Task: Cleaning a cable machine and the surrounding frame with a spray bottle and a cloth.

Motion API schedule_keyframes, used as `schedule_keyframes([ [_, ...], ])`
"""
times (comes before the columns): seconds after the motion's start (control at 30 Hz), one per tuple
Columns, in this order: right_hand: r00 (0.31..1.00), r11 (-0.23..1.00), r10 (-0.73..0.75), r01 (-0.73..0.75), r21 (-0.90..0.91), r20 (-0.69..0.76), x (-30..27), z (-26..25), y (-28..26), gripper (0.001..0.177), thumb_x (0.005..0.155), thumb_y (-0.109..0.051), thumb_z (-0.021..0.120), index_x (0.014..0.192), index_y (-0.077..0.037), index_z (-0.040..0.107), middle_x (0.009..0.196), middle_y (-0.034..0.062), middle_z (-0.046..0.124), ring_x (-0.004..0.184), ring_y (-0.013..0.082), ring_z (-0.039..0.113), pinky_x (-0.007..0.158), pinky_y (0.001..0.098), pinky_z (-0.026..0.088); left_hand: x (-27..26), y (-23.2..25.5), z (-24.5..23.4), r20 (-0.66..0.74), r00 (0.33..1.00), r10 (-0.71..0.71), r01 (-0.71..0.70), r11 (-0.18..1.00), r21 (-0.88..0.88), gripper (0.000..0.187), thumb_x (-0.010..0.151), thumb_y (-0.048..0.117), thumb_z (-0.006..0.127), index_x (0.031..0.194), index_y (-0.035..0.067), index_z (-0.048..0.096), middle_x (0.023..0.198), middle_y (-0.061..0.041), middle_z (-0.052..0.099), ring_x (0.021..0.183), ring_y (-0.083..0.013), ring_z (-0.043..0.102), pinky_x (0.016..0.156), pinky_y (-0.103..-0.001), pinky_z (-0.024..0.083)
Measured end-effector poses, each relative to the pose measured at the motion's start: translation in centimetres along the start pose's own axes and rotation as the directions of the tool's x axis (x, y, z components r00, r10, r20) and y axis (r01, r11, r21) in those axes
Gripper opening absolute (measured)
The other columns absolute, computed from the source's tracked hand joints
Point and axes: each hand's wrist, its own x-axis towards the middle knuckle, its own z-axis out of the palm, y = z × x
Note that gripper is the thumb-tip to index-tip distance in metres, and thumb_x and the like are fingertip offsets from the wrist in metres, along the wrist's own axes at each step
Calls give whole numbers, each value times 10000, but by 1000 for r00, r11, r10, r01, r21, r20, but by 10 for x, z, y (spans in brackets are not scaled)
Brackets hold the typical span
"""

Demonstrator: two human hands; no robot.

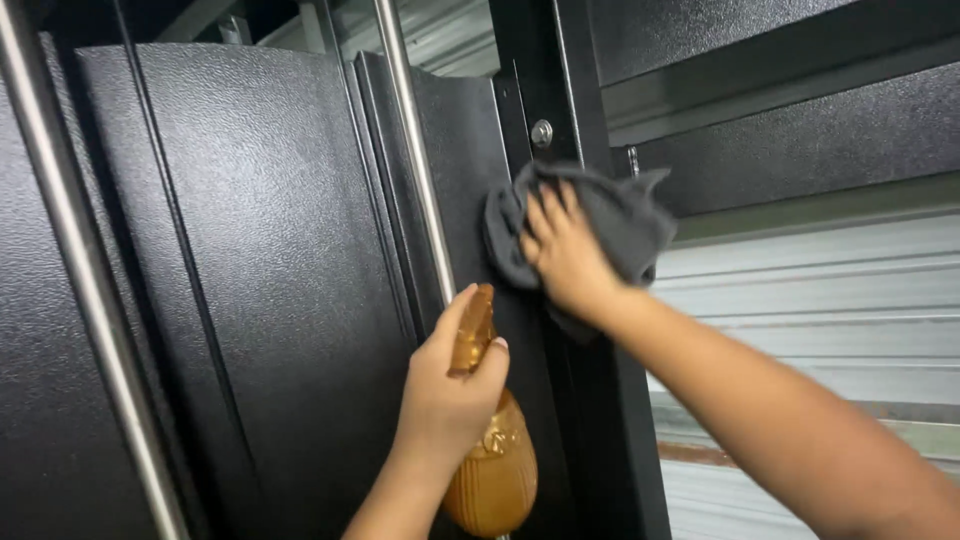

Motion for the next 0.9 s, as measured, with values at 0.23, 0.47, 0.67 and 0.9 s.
schedule_keyframes([
  [0.23,998,997,-54,55,50,-27,-63,-8,-46,432,903,-283,474,1236,-104,683,1516,239,457,1458,507,289,1176,687,134,-12,-14,17,20,1000,7,-7,999,-37,535,853,126,634,1377,34,586,935,-53,738,792,-96,683,742,-249,545],
  [0.47,992,990,-122,119,74,30,-125,-2,-89,455,894,-285,482,1241,-76,688,1502,246,469,1451,514,298,1178,674,167,-24,-4,30,5,991,-133,133,991,19,564,828,129,632,1386,67,576,984,-68,744,797,-125,715,740,-269,560],
  [0.67,948,949,-295,277,148,116,-184,-15,-113,470,867,-271,517,1256,-67,685,1481,233,492,1420,512,337,1147,690,201,-42,-16,47,-2,985,-173,173,985,21,561,837,131,652,1394,113,584,997,-52,748,834,-126,712,755,-274,558],
  [0.9,837,661,-548,429,616,5,-271,91,-165,305,922,-247,582,1141,-72,700,1304,176,597,1371,363,485,1258,618,203,-54,-12,71,8,990,-139,138,987,84,553,853,137,681,1399,117,592,931,-83,750,846,-133,720,783,-273,552],
])
